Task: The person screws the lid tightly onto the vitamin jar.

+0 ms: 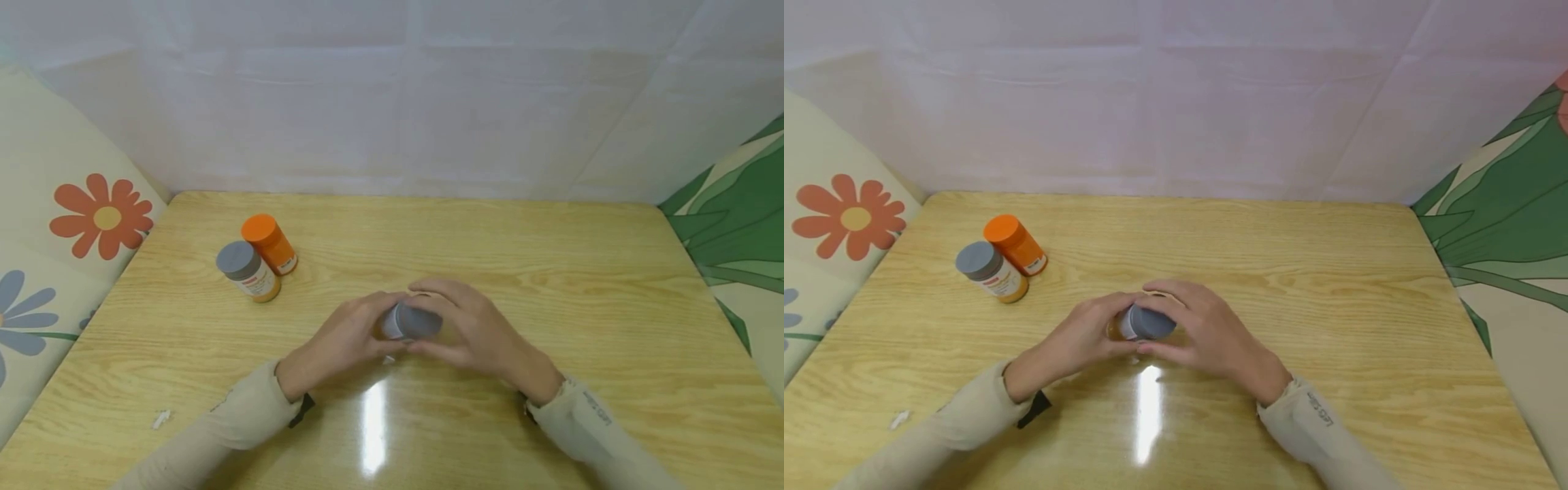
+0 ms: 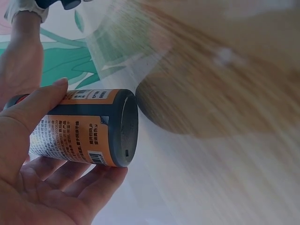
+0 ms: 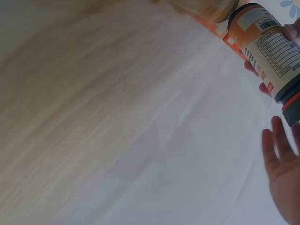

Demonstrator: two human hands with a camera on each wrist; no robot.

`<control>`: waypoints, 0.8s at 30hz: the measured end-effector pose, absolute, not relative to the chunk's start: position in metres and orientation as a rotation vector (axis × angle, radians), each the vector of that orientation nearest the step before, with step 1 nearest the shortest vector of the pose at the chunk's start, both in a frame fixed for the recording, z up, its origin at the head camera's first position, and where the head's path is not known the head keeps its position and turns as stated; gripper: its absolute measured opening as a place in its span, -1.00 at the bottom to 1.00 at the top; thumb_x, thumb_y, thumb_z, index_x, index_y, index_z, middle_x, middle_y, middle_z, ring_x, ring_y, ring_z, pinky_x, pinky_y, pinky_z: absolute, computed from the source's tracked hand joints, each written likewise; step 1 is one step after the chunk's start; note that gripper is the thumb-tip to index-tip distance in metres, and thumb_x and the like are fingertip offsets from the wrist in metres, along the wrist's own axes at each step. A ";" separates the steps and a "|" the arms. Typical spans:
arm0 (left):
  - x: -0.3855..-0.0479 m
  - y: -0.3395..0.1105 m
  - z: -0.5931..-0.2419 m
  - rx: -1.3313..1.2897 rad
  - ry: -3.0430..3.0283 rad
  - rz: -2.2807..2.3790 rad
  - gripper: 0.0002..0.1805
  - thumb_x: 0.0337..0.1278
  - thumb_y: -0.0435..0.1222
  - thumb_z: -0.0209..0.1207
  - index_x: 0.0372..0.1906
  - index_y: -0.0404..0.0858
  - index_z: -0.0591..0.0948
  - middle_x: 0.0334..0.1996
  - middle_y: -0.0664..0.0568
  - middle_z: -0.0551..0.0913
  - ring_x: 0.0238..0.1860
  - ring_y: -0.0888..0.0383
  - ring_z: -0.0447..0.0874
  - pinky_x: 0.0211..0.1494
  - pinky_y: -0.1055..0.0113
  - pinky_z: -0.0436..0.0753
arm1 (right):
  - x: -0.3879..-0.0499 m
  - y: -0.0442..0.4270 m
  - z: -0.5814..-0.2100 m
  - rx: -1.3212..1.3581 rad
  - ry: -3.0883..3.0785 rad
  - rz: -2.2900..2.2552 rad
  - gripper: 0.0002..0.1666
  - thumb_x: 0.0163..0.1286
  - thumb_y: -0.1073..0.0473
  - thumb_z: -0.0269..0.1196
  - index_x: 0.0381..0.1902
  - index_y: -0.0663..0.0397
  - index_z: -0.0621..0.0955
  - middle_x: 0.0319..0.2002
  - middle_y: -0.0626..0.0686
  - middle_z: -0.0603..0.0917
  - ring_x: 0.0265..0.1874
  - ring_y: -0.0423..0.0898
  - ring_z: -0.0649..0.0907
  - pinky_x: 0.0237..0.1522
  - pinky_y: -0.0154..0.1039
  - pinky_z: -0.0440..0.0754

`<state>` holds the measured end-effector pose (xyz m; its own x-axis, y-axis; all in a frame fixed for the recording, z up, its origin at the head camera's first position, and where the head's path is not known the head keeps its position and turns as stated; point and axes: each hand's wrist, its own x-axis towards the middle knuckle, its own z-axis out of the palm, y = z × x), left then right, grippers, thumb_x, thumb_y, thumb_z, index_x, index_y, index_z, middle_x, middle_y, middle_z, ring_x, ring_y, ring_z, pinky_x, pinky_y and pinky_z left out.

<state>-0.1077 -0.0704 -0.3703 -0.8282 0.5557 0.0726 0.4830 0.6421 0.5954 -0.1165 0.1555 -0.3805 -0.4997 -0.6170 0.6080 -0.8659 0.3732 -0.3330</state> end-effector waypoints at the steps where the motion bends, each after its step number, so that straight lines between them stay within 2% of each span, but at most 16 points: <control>1: -0.108 -0.071 -0.370 0.876 2.738 0.945 -0.21 -0.09 -0.17 0.50 0.33 -0.14 0.48 0.05 -0.03 0.70 -0.02 0.11 0.70 0.03 0.28 0.73 | -0.117 0.156 -0.380 1.327 -2.223 0.866 -0.34 0.21 -0.16 0.40 0.12 0.16 0.60 0.17 0.19 0.61 0.11 0.06 0.64 0.14 -0.06 0.68; 6: -0.108 -0.072 -0.369 0.879 2.726 0.963 -0.16 -0.11 -0.20 0.51 0.37 -0.16 0.44 0.08 -0.07 0.69 0.00 0.08 0.71 0.04 0.26 0.73 | -0.118 0.159 -0.379 1.427 -2.130 0.821 -0.41 0.12 0.03 0.44 0.10 0.16 0.63 0.19 0.22 0.61 0.12 0.07 0.63 0.19 -0.05 0.65; 9: -0.108 -0.072 -0.369 0.874 2.720 0.965 -0.16 -0.11 -0.20 0.51 0.37 -0.17 0.44 0.09 -0.08 0.69 0.01 0.08 0.70 0.05 0.24 0.73 | -0.118 0.161 -0.380 1.431 -2.120 0.816 -0.47 0.18 0.08 0.39 0.10 0.16 0.63 0.19 0.23 0.61 0.12 0.09 0.64 0.18 -0.03 0.65; 16: -0.109 -0.072 -0.369 0.879 2.722 0.965 -0.19 -0.12 -0.21 0.52 0.34 -0.17 0.47 0.10 -0.06 0.69 0.02 0.10 0.70 0.07 0.24 0.72 | -0.119 0.161 -0.380 1.362 -2.153 0.835 -0.51 0.33 -0.05 0.31 0.08 0.16 0.64 0.11 0.20 0.67 0.07 0.06 0.67 0.15 -0.05 0.67; 21: -0.109 -0.072 -0.370 0.878 2.723 0.962 -0.23 -0.12 -0.21 0.52 0.30 -0.18 0.50 0.08 -0.05 0.69 0.00 0.11 0.70 0.04 0.27 0.72 | -0.120 0.159 -0.380 1.270 -2.200 0.895 -0.45 0.28 -0.14 0.35 0.02 0.18 0.66 0.01 0.16 0.71 0.00 0.03 0.68 0.09 -0.09 0.70; 24: -0.109 -0.072 -0.370 0.855 2.714 0.960 -0.23 -0.12 -0.21 0.51 0.31 -0.16 0.50 0.07 -0.03 0.69 -0.02 0.13 0.69 0.03 0.30 0.72 | -0.119 0.157 -0.380 1.221 -2.221 0.929 -0.41 0.23 -0.17 0.38 -0.02 0.19 0.67 -0.07 0.13 0.72 -0.09 -0.02 0.70 -0.02 -0.17 0.73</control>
